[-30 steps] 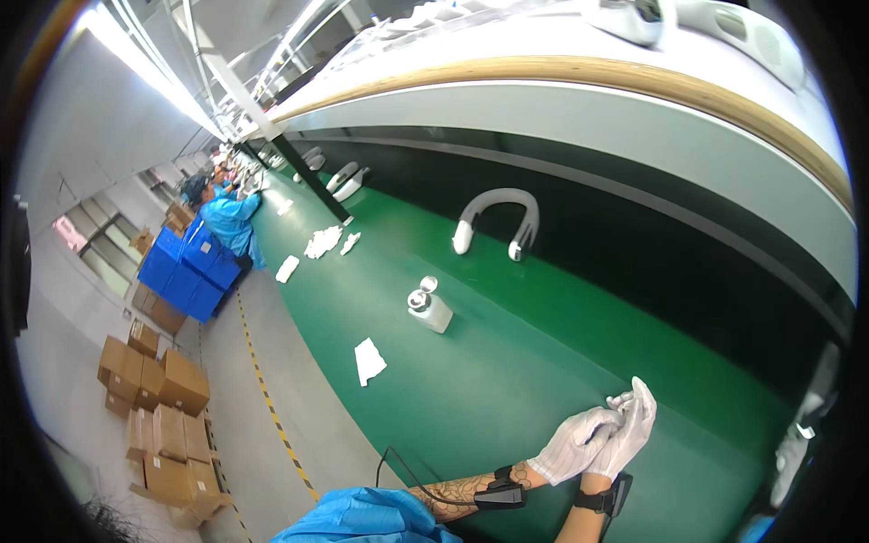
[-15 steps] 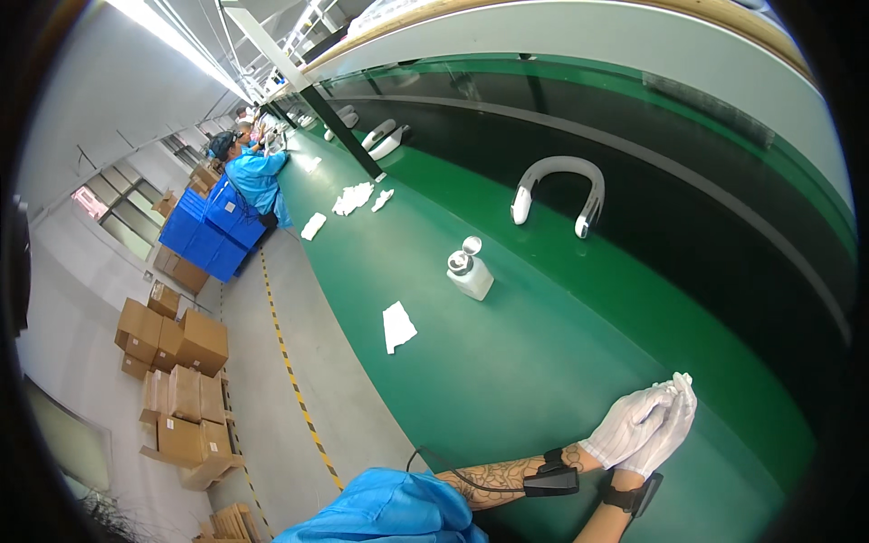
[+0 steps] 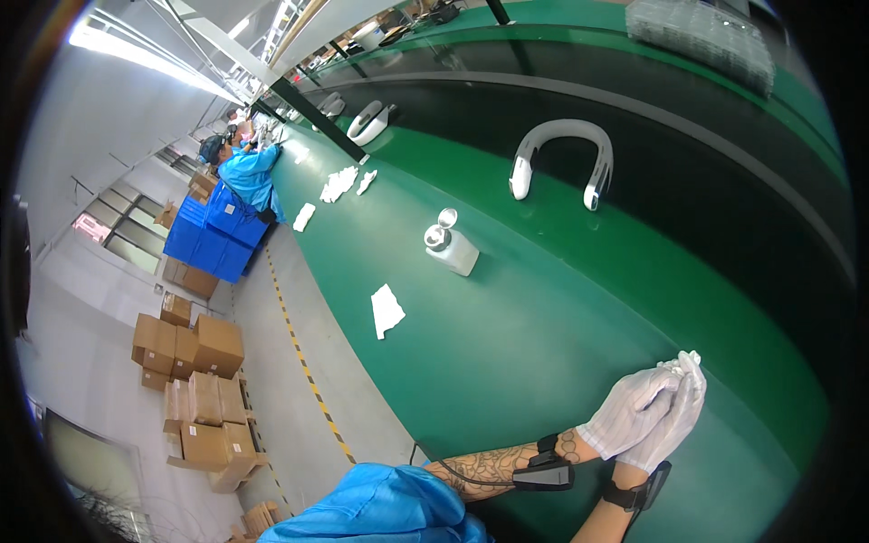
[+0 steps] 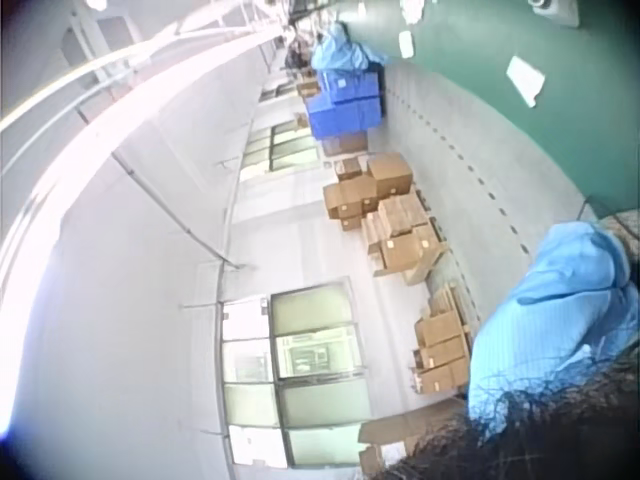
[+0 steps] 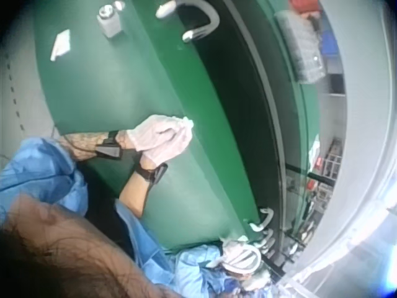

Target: Cleaning and inspecting white neck fans using a cloth and liquid on a production line.

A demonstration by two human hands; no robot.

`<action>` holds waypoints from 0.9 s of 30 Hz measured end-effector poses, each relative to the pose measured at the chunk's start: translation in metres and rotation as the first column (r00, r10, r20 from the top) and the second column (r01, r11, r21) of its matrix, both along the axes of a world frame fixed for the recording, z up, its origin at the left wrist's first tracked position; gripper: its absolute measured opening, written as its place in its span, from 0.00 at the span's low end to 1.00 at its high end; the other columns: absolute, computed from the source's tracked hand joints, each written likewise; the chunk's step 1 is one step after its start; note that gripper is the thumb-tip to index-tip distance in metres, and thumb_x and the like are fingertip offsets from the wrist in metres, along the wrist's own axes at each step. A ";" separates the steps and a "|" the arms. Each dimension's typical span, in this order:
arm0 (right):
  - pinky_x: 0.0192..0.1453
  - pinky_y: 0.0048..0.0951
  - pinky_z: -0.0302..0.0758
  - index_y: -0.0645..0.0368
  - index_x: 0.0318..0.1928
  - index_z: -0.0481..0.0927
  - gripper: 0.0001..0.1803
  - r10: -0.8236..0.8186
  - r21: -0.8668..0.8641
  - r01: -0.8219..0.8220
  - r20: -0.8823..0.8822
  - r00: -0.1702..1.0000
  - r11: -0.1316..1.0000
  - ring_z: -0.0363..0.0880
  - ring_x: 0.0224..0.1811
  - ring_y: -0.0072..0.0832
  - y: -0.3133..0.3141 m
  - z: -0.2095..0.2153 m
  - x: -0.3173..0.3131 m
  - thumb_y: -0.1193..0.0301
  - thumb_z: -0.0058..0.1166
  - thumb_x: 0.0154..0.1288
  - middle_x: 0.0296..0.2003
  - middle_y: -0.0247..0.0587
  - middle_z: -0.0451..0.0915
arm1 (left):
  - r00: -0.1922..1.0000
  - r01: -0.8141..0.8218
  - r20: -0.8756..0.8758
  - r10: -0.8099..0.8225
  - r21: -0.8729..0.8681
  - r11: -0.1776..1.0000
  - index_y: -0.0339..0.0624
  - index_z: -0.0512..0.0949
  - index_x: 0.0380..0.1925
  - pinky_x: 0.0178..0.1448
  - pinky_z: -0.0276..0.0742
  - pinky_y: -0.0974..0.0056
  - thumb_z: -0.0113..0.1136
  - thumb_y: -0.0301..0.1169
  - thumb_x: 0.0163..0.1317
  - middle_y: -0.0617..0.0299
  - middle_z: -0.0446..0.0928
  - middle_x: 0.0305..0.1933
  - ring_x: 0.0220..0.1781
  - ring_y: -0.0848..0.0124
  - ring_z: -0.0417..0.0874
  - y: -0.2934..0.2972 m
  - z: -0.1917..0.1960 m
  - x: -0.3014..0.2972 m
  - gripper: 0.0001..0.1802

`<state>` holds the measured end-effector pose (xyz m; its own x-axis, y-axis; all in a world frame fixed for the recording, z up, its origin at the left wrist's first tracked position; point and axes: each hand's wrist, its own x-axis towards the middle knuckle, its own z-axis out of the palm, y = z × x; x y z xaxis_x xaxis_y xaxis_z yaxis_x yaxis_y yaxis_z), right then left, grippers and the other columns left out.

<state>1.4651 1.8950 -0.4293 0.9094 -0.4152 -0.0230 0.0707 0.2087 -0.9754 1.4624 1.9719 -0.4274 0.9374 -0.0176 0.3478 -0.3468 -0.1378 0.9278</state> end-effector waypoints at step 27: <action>0.71 0.37 0.75 0.64 0.65 0.79 0.22 -0.038 0.255 0.025 0.045 0.998 0.967 0.78 0.67 0.33 0.010 -0.004 -0.006 0.62 0.45 0.86 0.65 0.46 0.77 | 0.979 -0.193 -0.059 0.193 0.008 0.981 0.43 0.78 0.59 0.53 0.84 0.50 0.62 0.24 0.67 0.47 0.79 0.58 0.50 0.47 0.85 -0.005 0.006 0.007 0.20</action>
